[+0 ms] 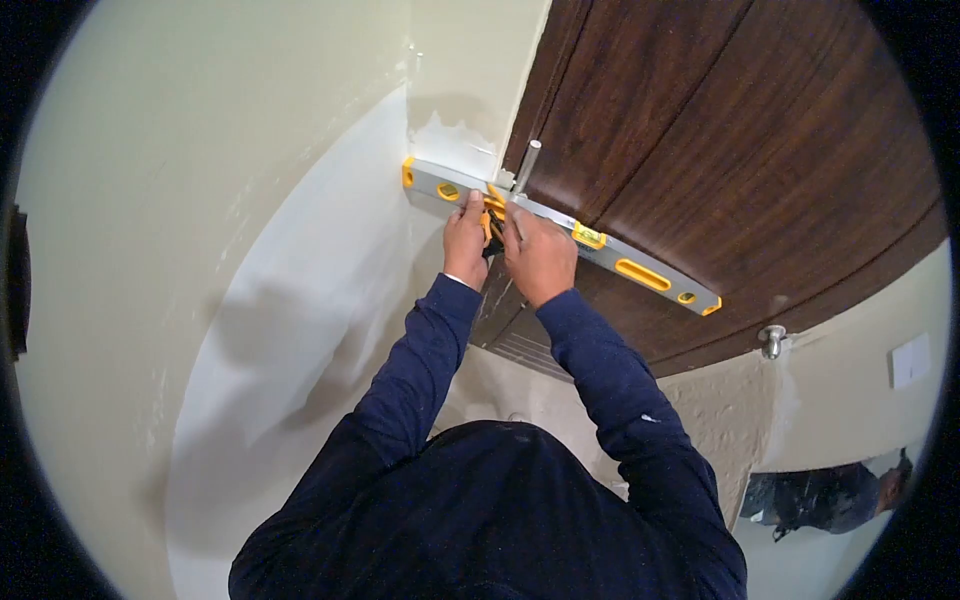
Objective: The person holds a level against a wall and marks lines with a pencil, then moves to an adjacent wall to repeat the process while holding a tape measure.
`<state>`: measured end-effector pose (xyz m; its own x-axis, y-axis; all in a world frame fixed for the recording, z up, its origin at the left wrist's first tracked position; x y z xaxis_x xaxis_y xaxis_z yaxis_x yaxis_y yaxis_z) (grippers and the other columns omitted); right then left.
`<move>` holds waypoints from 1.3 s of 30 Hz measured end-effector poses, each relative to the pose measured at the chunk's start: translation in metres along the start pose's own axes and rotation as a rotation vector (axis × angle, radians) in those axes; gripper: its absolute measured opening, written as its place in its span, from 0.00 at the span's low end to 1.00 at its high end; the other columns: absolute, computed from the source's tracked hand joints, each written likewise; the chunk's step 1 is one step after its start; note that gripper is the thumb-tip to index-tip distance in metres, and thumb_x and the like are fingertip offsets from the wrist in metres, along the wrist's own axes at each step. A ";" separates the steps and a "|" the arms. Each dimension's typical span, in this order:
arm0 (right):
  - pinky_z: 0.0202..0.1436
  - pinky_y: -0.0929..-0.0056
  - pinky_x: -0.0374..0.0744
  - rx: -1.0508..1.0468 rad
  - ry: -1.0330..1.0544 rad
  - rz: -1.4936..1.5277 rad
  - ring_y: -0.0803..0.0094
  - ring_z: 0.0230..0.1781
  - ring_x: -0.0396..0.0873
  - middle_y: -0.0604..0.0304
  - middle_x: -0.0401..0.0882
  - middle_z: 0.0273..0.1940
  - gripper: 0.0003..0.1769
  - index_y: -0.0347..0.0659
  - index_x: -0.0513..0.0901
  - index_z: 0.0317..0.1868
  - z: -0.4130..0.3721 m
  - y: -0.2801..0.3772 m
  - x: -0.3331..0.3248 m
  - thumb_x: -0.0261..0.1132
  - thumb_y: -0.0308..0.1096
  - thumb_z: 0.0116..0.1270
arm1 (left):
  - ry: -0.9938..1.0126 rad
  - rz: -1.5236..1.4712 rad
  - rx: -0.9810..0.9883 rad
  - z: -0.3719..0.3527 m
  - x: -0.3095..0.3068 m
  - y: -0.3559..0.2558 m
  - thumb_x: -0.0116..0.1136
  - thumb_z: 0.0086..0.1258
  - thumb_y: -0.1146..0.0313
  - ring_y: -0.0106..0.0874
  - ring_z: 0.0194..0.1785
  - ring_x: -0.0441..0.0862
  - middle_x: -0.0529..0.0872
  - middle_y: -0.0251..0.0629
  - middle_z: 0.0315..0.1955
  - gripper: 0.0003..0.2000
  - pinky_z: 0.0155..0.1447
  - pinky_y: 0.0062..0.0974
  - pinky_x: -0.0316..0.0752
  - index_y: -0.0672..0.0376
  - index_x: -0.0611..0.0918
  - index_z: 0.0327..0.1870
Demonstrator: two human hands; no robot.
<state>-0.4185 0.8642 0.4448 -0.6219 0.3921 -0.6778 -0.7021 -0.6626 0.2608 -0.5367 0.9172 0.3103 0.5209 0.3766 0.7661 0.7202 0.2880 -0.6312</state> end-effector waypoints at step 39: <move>0.41 0.57 0.81 0.022 0.098 0.301 0.51 0.35 0.84 0.48 0.85 0.33 0.14 0.45 0.86 0.49 0.037 0.057 0.067 0.62 0.40 0.69 | 0.233 0.143 0.329 0.019 -0.012 0.017 0.56 0.77 0.59 0.24 0.37 0.80 0.81 0.33 0.35 0.14 0.41 0.23 0.77 0.63 0.78 0.46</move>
<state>-0.5128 0.8765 0.4400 -0.7672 0.1161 -0.6308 -0.4995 -0.7251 0.4741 -0.5392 0.9349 0.2882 0.7219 0.2349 0.6509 0.4683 0.5267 -0.7094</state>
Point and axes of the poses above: each hand's wrist, its own z-axis towards the middle knuckle, its own x-axis out of the palm, y = z × x, the point moved 6 cm from there along z, towards the middle knuckle
